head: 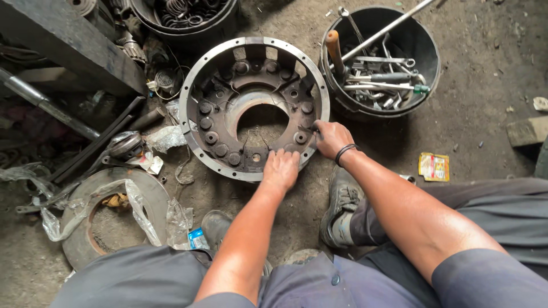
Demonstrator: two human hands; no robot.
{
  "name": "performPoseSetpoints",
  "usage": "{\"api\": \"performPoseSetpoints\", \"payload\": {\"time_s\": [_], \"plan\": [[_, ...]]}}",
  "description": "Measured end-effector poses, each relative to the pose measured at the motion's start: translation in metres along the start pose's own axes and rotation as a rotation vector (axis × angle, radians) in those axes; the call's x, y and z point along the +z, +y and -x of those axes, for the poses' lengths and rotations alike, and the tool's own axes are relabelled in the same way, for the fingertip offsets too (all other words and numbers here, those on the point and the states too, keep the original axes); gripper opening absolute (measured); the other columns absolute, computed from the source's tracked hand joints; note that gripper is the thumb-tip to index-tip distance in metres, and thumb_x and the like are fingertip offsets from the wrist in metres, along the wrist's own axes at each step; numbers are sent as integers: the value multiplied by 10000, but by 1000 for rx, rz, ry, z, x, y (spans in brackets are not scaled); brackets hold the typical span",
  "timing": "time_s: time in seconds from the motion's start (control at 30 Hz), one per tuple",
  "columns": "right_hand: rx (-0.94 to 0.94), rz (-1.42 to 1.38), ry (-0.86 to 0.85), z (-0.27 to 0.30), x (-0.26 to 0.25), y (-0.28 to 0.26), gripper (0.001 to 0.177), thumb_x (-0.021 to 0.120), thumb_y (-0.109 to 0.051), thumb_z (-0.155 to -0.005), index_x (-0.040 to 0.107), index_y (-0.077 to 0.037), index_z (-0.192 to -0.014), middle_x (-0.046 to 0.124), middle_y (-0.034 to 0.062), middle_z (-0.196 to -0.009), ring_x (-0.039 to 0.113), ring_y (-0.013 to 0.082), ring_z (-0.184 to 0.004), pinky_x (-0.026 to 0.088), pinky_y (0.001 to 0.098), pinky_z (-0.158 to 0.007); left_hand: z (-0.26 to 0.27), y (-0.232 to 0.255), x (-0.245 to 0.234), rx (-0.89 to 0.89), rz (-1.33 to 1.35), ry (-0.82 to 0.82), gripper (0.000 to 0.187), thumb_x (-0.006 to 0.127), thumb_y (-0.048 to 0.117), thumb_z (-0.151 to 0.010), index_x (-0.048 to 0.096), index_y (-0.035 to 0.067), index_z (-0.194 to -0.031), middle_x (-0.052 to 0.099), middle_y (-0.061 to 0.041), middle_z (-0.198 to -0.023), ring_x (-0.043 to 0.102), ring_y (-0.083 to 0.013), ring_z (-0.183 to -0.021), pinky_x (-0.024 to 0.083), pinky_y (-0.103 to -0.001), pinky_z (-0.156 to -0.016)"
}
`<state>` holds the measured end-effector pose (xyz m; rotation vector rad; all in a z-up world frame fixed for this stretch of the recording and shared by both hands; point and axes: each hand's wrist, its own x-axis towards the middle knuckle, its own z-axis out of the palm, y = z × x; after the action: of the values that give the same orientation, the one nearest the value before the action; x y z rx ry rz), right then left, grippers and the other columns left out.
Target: The person sits on the floor and scrubs a large, circular metal mechanical part with a wire brush. They hold the part steady with one hand while scrubbing the surface and the bolt heads with the other hand.
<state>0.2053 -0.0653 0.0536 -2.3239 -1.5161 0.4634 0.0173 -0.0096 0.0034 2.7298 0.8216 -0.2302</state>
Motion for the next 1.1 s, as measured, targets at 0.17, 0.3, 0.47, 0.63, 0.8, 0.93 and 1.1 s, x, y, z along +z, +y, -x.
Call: {"api": "performPoseSetpoints", "payload": {"time_s": [0.17,0.3,0.47,0.63,0.8,0.93,1.1], "plan": [[-16,-32,20,9,-7,-15,196,638,-220,-920,704,-105,-1064,728,210,-917,686,430,-897,538,526,-797,4,-6,-3,67,-26,-14,201,469,146,-961,633,107,-1071,703,-97,-1125,576,-306,-1202,384,-494,-1081],[-110,-51,81,4,-3,-27,177,623,-208,-912,688,-103,-1039,727,196,-904,676,436,-887,525,544,-774,38,-37,-22,133,-51,-104,203,489,117,-925,642,127,-1059,708,-80,-1128,587,-287,-1189,424,-468,-1010],[-168,-64,57,-5,13,-46,177,597,-208,-919,667,-101,-1042,722,193,-909,673,440,-878,521,557,-764,86,-77,-49,139,-148,-122,204,513,153,-920,656,147,-1066,704,-65,-1123,572,-279,-1195,405,-483,-1033],[-168,-107,54,-2,18,-63,185,597,-215,-916,669,-103,-1045,725,194,-927,667,445,-901,516,564,-778,110,-93,-59,138,-221,131,294,593,244,-822,679,148,-1087,662,-143,-1237,530,-326,-1280,376,-522,-1044],[43,-45,-55,-3,5,-50,222,608,-266,-953,701,-132,-1103,722,220,-954,679,437,-930,528,544,-829,90,-66,-55,-43,-45,197,551,639,561,-883,663,72,-1134,633,-185,-1224,489,-379,-1305,316,-602,-1069],[100,-5,-68,-6,-9,-36,246,689,-291,-879,736,-106,-1035,731,209,-1000,679,428,-975,535,526,-851,69,-49,-36,-307,27,282,412,574,439,-1001,653,53,-1123,599,-218,-1333,461,-410,-1395,290,-569,-1152],[204,80,-209,-1,-35,-36,267,665,-227,-864,744,-126,-1098,727,218,-996,682,427,-981,538,521,-852,57,-51,-21,-545,112,471,494,589,353,-968,588,-8,-1304,519,-266,-1446,450,-422,-1414,283,-563,-1117]]}}
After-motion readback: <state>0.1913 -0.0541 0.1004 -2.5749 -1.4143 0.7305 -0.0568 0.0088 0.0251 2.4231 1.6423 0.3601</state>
